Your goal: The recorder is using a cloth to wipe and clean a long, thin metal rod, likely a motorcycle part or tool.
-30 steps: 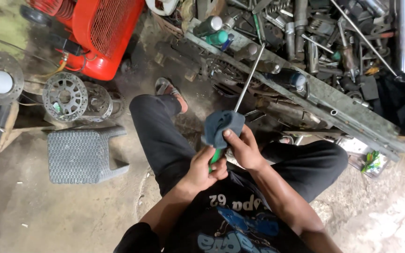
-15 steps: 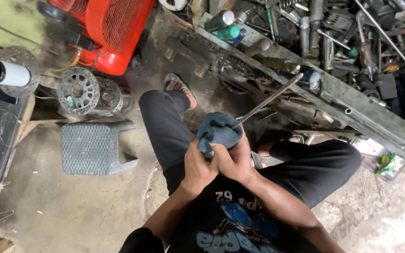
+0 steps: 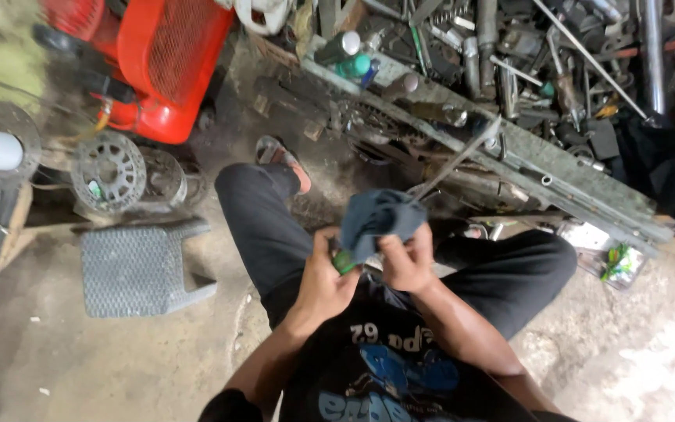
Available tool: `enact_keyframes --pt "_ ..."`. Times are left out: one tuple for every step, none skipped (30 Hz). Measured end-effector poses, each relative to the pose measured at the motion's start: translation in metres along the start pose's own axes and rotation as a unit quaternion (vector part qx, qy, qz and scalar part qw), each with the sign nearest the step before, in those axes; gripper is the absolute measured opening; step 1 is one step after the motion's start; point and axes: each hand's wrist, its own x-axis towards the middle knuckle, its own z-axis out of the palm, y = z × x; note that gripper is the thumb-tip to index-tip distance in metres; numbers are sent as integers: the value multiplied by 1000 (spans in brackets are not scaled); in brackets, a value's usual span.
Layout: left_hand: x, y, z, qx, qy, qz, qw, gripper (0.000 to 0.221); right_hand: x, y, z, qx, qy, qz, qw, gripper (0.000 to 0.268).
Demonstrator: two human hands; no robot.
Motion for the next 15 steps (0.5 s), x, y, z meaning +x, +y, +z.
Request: enact_keyframes --pt "-2 -6 -1 3 2 6 1000 50 13 -10 -2 2 -1 -6 1000 37" --pt "-3 -12 -2 -18 -16 7 1000 46 27 -21 -4 12 -17 -40 999 28" --pt "-10 -18 -3 -41 -35 2 999 43 34 -32 -5 21 -30 -69 997 26" --pt "-15 -22 -8 -39 -35 2 999 43 35 -39 -6 23 -29 -70 997 26" --pt "-19 -26 -11 -24 -91 -34 995 40 36 -46 -9 6 15 -60 998 32" --pt "-23 -31 -15 -10 -147 -69 987 38 38 -52 -11 -11 59 -50 997 40" --pt "-24 -24 -18 -12 -144 -73 987 38 37 -58 -12 -11 56 -45 997 40" --pt "-25 -18 -22 -51 -177 -104 977 40 36 -63 -14 22 79 -58 995 45" --pt "-23 -13 -27 -87 -211 -131 965 42 36 -68 -15 55 104 -75 990 51" --pt "-26 -18 -30 -87 -210 -130 965 42 36 -70 -15 56 103 -75 990 51" --pt "-28 -22 -32 -133 -233 -55 962 43 37 -73 -16 48 107 -67 991 51" --pt "-29 -27 -34 -177 -256 19 950 44 37 -76 -18 39 111 -58 991 52" --pt "-25 -22 -34 -177 -256 21 950 44 38 -73 -17 39 110 -61 991 52" --pt "-21 -17 -34 -182 -265 57 945 40 39 -71 -15 37 59 -63 996 52" --pt "-17 -12 -34 -187 -276 92 938 37 38 -68 -14 35 9 -65 997 53"
